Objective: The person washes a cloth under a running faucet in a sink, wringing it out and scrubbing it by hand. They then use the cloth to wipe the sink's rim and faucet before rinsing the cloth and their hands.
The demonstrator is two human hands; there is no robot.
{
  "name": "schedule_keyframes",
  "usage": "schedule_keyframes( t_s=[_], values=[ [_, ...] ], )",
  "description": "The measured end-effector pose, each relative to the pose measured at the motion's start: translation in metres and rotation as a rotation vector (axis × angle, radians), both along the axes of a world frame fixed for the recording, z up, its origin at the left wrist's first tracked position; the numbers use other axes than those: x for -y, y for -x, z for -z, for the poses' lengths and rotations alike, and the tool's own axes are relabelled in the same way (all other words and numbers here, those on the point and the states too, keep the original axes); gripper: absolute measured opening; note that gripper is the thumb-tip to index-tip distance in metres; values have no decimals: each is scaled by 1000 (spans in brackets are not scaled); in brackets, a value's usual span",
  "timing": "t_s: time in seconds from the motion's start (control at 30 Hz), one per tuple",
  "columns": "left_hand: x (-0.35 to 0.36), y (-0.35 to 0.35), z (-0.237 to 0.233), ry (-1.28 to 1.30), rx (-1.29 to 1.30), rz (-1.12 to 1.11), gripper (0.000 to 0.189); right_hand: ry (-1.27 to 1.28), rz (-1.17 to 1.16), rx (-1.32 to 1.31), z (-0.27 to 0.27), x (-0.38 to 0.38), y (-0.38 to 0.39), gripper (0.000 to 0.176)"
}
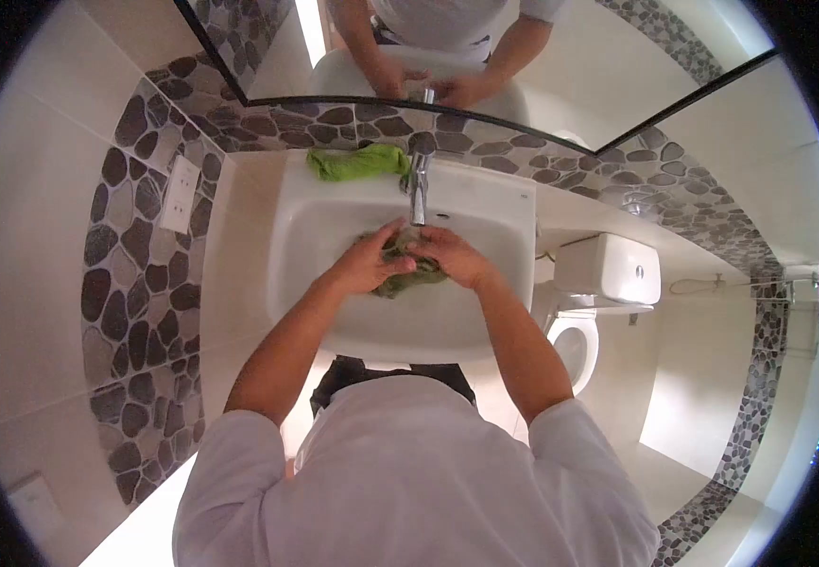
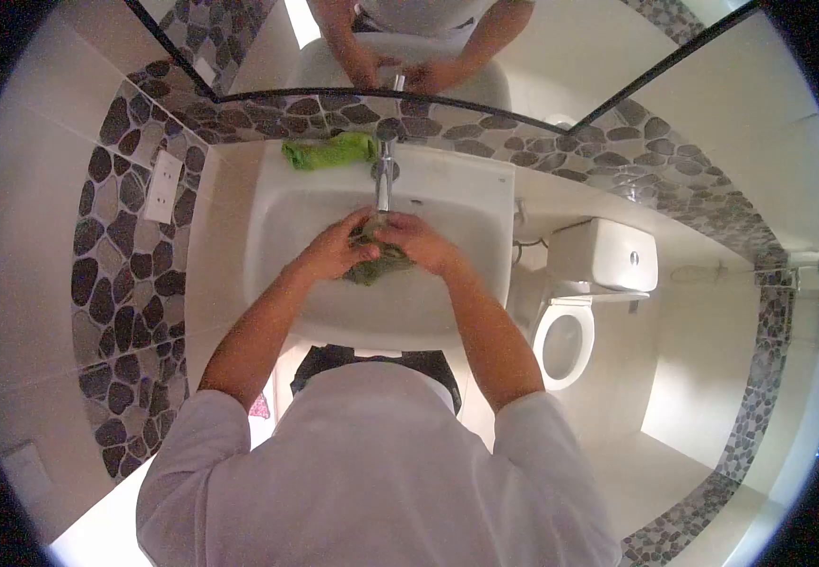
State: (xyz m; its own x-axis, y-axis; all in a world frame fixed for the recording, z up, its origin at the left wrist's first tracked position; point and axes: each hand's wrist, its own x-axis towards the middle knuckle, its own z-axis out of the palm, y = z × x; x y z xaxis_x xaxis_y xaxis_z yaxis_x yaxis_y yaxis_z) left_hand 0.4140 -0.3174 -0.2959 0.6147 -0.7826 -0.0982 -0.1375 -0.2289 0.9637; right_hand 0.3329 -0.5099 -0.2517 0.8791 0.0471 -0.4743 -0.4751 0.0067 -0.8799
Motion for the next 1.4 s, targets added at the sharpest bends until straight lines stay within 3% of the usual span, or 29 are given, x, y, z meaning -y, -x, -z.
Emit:
schedule_keyframes(
  t_s=[0.03,0.1,0.13,0.23,0.33,0.4,0.43,0.5,0.53,0.6,0.63,0.7,0.73,0.8,0.9,0.97,1.07,1.17,1.2,1.3,1.4],
  values=[
    [-3,-4,-15,-100,10,68,41,-10,-55,32,-4,1,-1,51],
    [-5,-25,-52,-293,40,200,43,295,-232,144,-4,6,2,54],
    [-8,-27,-73,-307,62,147,43,449,-316,200,-4,7,3,56],
    [-15,-22,-109,-237,84,-40,42,424,-406,6,16,-4,10,60],
    [-19,-17,-115,-20,100,-280,43,474,-160,208,68,-15,24,25],
    [-25,-18,-112,12,172,-407,48,500,-140,301,81,4,25,38],
    [-34,-22,-97,-115,360,-294,48,513,-126,347,85,13,28,45],
    [-50,-35,-52,-358,736,-53,48,-198,279,147,75,22,31,46],
    [-47,-36,-48,-380,571,9,49,-554,473,38,68,25,33,47],
    [-41,-36,-39,-418,234,133,49,-815,496,-25,58,20,32,48],
    [-32,-31,-29,-321,135,25,47,-944,505,-58,55,15,31,49],
    [1,-6,-4,-122,-65,-192,44,-1022,626,-185,108,-4,23,47],
    [21,13,1,-26,29,-273,41,-1061,685,-250,131,-15,20,46],
    [55,47,5,24,122,-403,42,-1350,541,-63,144,-35,20,42],
    [74,61,18,-147,154,-497,44,-1236,535,-58,121,-39,19,35],
    [75,39,38,-297,224,-495,39,-837,708,-254,100,-43,6,34],
    [55,8,53,-325,616,-383,39,-671,575,-222,92,-39,1,31],
    [23,-8,27,-372,447,-317,49,91,226,43,88,-14,9,29],
    [7,-6,17,-98,362,-176,49,110,106,88,71,-12,12,28],
    [-4,-7,-43,-214,136,258,40,253,-231,227,18,-3,3,33],
    [-11,-25,-72,-401,118,284,36,475,-400,281,0,6,-2,41]
  ],
)
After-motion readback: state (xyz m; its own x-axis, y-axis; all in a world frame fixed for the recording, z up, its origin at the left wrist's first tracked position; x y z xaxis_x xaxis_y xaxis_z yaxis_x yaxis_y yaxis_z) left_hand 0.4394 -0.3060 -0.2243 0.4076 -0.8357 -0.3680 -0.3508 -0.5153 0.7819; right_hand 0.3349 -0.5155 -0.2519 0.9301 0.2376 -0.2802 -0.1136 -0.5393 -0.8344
